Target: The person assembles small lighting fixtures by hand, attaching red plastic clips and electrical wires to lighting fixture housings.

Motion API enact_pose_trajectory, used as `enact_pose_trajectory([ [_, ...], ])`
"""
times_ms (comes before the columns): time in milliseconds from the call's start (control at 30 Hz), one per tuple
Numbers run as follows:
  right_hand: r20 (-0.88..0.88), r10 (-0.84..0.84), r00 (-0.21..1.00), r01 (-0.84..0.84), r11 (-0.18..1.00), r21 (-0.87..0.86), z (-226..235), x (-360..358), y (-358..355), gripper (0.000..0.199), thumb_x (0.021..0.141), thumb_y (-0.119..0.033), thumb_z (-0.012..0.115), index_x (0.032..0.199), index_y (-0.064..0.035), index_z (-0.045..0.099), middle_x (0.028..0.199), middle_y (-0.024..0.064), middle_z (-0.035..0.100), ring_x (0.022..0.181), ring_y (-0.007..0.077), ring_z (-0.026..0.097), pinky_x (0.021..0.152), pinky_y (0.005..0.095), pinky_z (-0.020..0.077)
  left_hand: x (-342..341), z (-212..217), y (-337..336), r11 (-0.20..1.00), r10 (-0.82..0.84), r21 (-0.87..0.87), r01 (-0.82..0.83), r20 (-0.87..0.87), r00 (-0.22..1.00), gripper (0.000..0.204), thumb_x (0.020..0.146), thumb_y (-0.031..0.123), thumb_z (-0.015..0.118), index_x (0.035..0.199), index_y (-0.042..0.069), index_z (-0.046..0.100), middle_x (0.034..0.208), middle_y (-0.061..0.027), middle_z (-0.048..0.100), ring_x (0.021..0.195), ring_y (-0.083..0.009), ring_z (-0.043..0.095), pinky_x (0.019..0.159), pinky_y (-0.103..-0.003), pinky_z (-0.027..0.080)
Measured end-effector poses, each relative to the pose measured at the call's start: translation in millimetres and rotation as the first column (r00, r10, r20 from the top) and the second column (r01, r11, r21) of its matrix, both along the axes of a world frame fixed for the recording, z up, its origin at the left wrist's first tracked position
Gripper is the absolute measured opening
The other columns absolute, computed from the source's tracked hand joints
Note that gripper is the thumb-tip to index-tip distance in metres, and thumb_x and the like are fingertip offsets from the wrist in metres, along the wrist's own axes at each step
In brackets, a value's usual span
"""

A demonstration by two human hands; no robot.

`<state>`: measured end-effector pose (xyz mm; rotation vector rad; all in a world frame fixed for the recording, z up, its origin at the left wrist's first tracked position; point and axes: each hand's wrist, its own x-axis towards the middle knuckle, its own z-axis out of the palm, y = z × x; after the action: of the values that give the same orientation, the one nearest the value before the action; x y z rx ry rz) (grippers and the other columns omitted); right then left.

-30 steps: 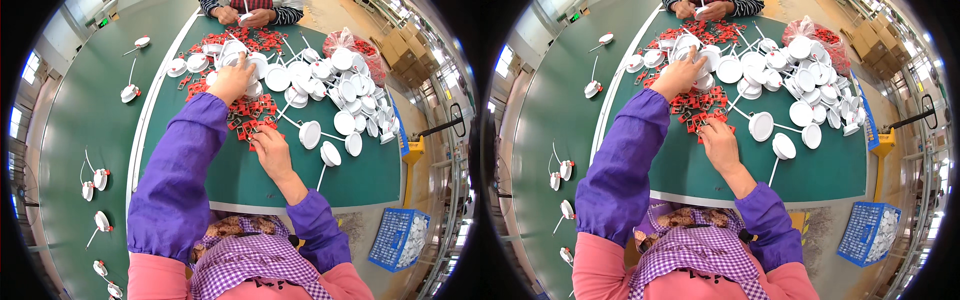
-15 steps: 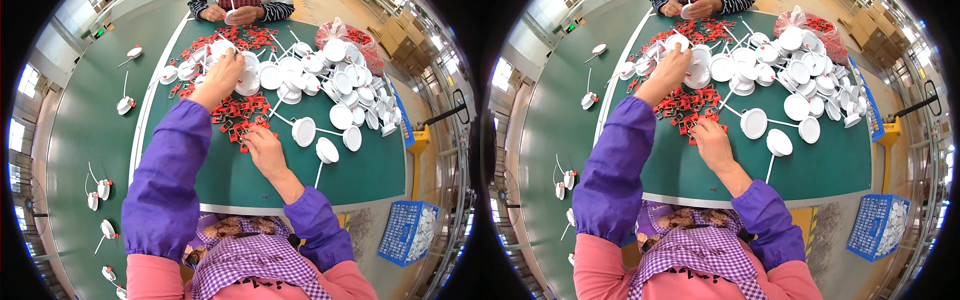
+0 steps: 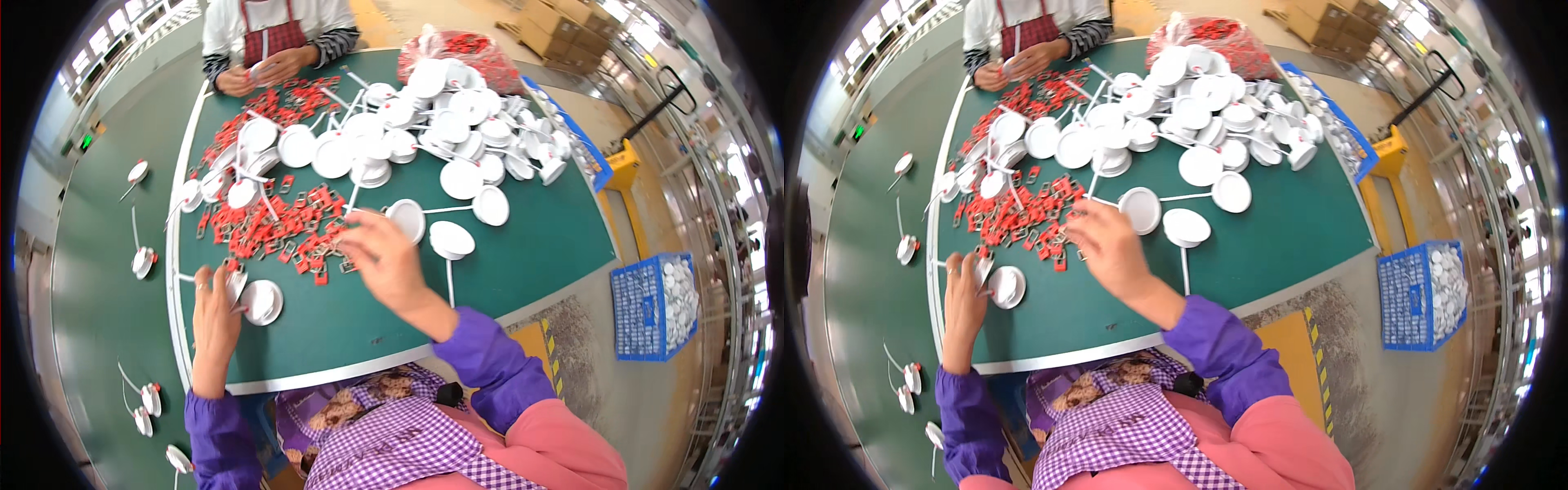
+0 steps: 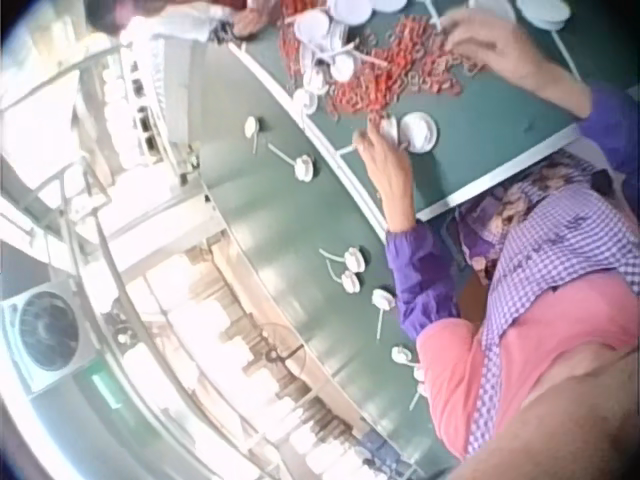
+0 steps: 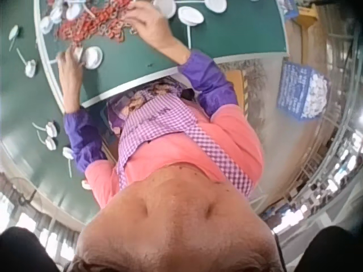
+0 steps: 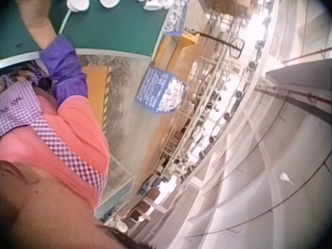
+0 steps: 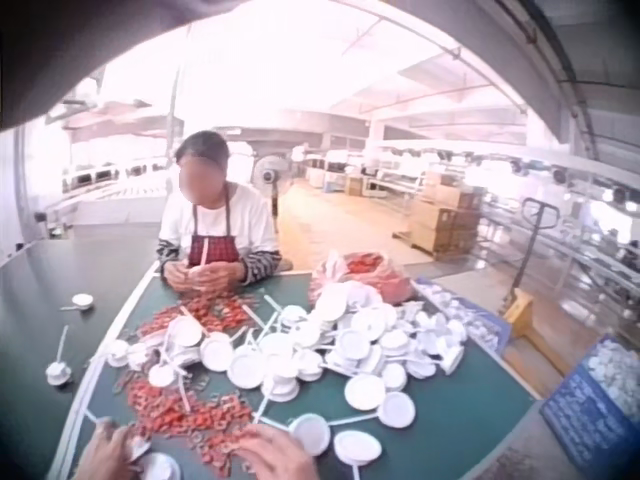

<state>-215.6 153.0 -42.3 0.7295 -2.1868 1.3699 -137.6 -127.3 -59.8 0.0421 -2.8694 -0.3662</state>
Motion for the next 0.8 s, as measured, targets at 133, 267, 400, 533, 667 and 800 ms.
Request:
enact_pose_trajectory([
  [133, 0.032, -0.242, 0.97, 0.239, 0.918, -0.316, 38, -75, 126, 0.01, 0.087, -0.01, 0.066, 0.091, -0.0005, 0.066, 0.102, 0.0096, 0.067, 0.101, 0.0187, 0.061, 0.086, 0.032, 0.0471, 11, 4, -8, 0.996, 0.057, 0.072, -0.06, 0.038, 0.998, 0.08, 0.066, -0.012, 0.063, 0.139, 0.009, 0.037, 0.138, -0.023, 0.036, 0.118, -0.0421, 0.047, 0.094, -0.043, 0.045],
  [267, 0.183, -0.425, 0.886, 0.452, 0.707, -0.544, 45, -149, 314, 0.017, 0.091, -0.017, 0.064, 0.1, -0.0028, 0.067, 0.096, 0.0037, 0.067, 0.089, 0.0114, 0.059, 0.082, 0.0238, 0.0442, 5, 20, 12, 0.997, 0.079, -0.011, -0.078, 0.13, 0.988, 0.106, 0.055, -0.006, 0.074, 0.147, 0.017, 0.027, 0.15, -0.0175, 0.025, 0.133, -0.0379, 0.034, 0.109, -0.047, 0.028],
  [400, 0.505, -0.365, 0.783, 0.604, 0.64, -0.475, 21, -183, 410, 0.021, 0.088, -0.028, 0.067, 0.106, -0.0163, 0.067, 0.108, -0.0064, 0.064, 0.105, 0.0092, 0.051, 0.093, 0.0323, 0.0329, 19, 35, 29, 0.996, 0.065, -0.076, -0.053, 0.165, 0.984, 0.112, 0.051, -0.003, 0.077, 0.148, 0.018, 0.025, 0.152, -0.0156, 0.021, 0.138, -0.0354, 0.028, 0.112, -0.051, 0.02],
  [533, 0.522, -0.095, 0.848, 0.451, 0.646, -0.616, -5, -224, 464, 0.027, 0.086, -0.034, 0.068, 0.109, -0.0204, 0.064, 0.115, -0.0078, 0.061, 0.114, 0.0084, 0.045, 0.097, 0.0399, 0.0229, 21, 45, 80, 0.986, 0.115, -0.142, -0.089, 0.188, 0.975, 0.109, 0.05, 0.004, 0.081, 0.146, 0.016, 0.031, 0.153, -0.0154, 0.021, 0.14, -0.035, 0.022, 0.113, -0.053, 0.015],
  [667, 0.452, 0.113, 0.885, 0.231, 0.735, -0.637, -9, -272, 464, 0.026, 0.088, -0.027, 0.066, 0.11, -0.0122, 0.065, 0.128, 0.0022, 0.057, 0.119, 0.0128, 0.045, 0.105, 0.04, 0.0288, 24, 43, 135, 0.996, -0.084, 0.043, 0.079, 0.118, 0.989, 0.103, 0.054, 0.013, 0.086, 0.144, 0.014, 0.035, 0.152, -0.024, 0.018, 0.139, -0.0434, 0.019, 0.112, -0.053, 0.013],
  [800, 0.449, 0.324, 0.833, 0.095, 0.715, -0.692, -15, -308, 480, 0.025, 0.09, -0.017, 0.061, 0.109, 0.0001, 0.062, 0.134, 0.013, 0.053, 0.12, 0.0235, 0.049, 0.11, 0.0378, 0.0302, 14, 7, 187, 0.868, -0.354, 0.396, 0.299, 0.073, 0.932, 0.104, 0.057, 0.015, 0.088, 0.145, 0.014, 0.031, 0.15, -0.0288, 0.013, 0.138, -0.0478, 0.021, 0.109, -0.053, 0.026],
])
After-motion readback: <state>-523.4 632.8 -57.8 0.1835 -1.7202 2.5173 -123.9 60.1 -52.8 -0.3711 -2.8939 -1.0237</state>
